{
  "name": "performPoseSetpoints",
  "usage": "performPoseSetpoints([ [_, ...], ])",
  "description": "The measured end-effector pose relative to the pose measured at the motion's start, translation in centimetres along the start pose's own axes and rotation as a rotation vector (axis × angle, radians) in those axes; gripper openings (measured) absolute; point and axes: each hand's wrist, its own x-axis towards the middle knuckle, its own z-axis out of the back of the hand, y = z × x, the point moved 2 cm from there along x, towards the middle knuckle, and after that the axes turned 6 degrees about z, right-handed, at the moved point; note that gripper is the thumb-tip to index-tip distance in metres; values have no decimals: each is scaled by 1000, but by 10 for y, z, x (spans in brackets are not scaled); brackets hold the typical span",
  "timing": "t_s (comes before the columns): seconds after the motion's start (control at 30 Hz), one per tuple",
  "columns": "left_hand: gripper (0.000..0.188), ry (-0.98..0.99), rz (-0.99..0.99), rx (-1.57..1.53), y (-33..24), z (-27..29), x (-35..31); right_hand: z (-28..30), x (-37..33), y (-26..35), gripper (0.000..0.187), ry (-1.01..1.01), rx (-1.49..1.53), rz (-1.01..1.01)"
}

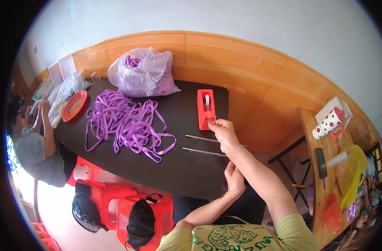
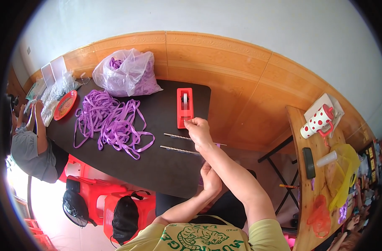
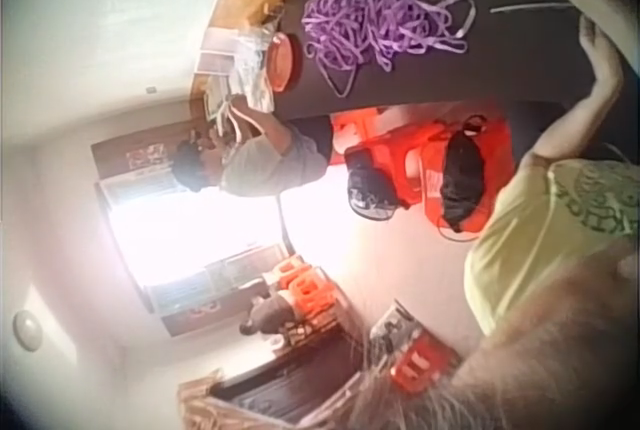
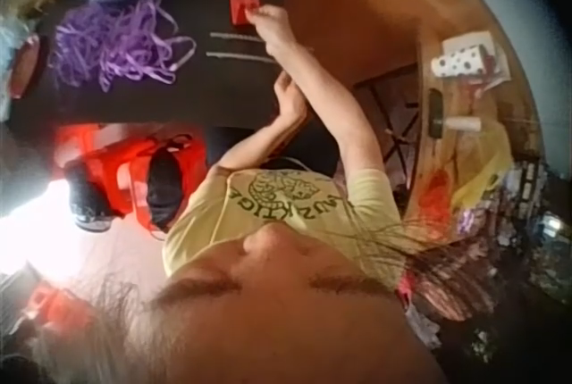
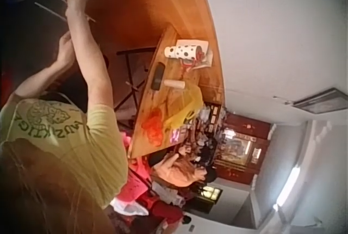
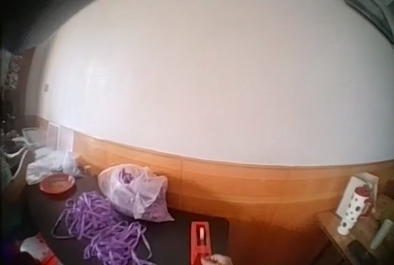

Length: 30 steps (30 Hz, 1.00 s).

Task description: Wrapping purple ribbons around parallel metal rods to create decorative ribbon items.

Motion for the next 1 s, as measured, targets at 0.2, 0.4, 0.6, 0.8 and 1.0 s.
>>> performPoseSetpoints([
  [0.2,14,11,0,50,1,4,1,0,-2,1,7,12,-4,11],
  [0.4,18,31,29,94,4,10,3,2,-4,6,7,33,69,-10],
  [0.6,18,28,14,99,1,12,1,-2,-4,3,8,40,40,-10],
  [0.8,16,45,16,113,0,0,0,11,18,-29,9,-49,-270,237],
  [1.0,9,-58,8,200,-4,4,-1,12,10,1,8,96,-230,62],
])
